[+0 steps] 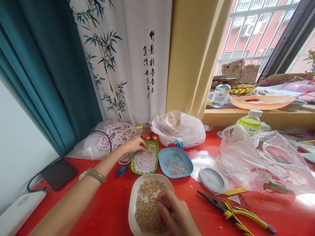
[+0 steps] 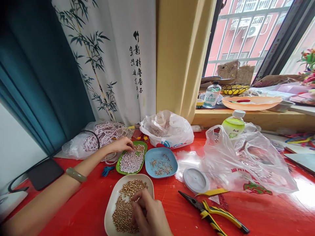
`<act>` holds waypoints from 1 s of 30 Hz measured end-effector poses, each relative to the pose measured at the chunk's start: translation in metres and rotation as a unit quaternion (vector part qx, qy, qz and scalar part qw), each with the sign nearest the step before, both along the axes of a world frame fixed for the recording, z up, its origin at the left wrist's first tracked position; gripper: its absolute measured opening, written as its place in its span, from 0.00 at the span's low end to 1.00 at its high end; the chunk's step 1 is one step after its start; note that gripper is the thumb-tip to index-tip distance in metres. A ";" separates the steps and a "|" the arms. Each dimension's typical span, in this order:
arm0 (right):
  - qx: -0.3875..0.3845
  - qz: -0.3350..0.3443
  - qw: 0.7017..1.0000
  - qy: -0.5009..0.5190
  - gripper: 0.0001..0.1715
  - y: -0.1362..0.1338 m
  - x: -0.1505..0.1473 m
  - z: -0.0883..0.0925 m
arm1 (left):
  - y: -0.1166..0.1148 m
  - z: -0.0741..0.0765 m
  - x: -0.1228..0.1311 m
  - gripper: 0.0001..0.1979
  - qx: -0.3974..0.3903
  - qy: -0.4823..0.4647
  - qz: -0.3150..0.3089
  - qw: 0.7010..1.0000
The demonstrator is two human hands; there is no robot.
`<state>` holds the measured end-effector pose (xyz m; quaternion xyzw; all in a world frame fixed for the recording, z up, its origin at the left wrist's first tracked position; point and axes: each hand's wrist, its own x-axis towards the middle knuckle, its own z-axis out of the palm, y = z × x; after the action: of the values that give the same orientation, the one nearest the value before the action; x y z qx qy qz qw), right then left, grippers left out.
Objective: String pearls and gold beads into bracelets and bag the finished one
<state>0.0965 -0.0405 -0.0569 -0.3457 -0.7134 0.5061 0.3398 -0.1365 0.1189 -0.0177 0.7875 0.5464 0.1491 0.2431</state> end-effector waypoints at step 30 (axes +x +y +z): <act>-0.173 -0.076 0.960 0.209 0.14 0.013 0.007 0.015 | -0.110 -0.022 0.096 0.10 -0.285 -0.658 0.141 0.682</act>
<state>0.1032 -0.0271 -0.0420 -0.3390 -0.4997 0.6554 0.4538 -0.0401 0.0093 -0.0392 0.2924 0.3662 0.4985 0.7293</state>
